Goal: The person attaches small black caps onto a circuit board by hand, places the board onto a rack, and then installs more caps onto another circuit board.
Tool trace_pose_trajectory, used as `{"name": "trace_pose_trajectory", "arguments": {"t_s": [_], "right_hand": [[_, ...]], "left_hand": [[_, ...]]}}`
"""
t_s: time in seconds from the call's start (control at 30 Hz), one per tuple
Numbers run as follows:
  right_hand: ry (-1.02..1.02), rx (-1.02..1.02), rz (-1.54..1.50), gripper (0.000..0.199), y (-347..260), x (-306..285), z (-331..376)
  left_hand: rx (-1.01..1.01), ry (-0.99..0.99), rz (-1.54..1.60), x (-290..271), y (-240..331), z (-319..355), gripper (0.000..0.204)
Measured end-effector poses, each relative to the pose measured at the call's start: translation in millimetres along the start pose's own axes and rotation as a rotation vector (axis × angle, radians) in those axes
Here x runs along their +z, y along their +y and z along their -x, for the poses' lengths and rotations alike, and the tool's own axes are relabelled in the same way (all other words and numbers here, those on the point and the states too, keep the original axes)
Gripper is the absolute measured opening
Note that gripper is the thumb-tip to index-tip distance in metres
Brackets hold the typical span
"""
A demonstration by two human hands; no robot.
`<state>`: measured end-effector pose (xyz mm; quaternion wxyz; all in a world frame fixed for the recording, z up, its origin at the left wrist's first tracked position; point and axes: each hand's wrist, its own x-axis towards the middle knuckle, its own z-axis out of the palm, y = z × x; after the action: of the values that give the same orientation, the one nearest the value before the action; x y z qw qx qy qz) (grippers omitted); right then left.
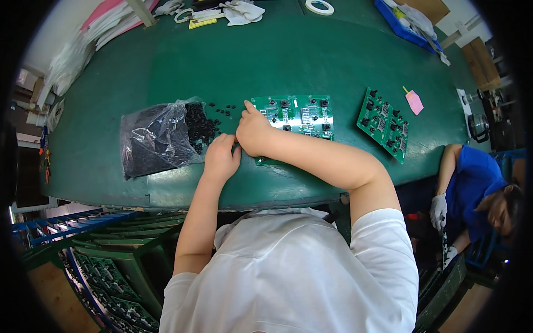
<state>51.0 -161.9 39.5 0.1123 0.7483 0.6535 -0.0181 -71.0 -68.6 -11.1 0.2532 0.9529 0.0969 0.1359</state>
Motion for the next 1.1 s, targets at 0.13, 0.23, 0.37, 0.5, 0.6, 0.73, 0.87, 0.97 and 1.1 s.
{"name": "trace_pose_trajectory", "arguments": {"t_s": [0.13, 0.23, 0.37, 0.5, 0.6, 0.73, 0.87, 0.97, 1.1], "right_hand": [[-0.239, 0.004, 0.047, 0.024, -5, -6, -1], [-0.171, 0.015, 0.015, 0.022, -6, -1, 0], [0.377, 0.038, -0.257, 0.013, 9, 8, 5], [0.714, 0.218, -0.433, 0.008, 69, 16, 31], [0.707, 0.322, -0.475, 0.014, 103, 38, 46], [0.677, 0.278, -0.537, 0.013, 98, 45, 37], [0.504, 0.245, -0.450, 0.016, 108, 40, 31], [0.375, 0.220, -0.464, 0.019, 116, 29, 26], [0.158, 0.176, -0.348, 0.016, 116, 15, 20]], "left_hand": [[-0.031, 0.092, -0.039, -2, 1, 6, 0.014], [-0.139, 0.039, -0.092, -3, 0, 9, 0.013], [-0.131, 0.025, -0.083, -6, -3, 8, 0.012], [-0.134, 0.107, 0.108, -7, -9, 13, 0.012], [-0.129, 0.123, 0.155, -7, 2, 11, 0.013], [-0.143, 0.228, 0.326, -1, 13, 14, 0.012], [-0.106, 0.210, 0.332, 0, 11, 18, 0.010], [-0.270, 0.234, 0.545, 7, 8, 23, 0.010], [-0.171, 0.167, 0.517, 5, 23, 27, 0.010]]}}
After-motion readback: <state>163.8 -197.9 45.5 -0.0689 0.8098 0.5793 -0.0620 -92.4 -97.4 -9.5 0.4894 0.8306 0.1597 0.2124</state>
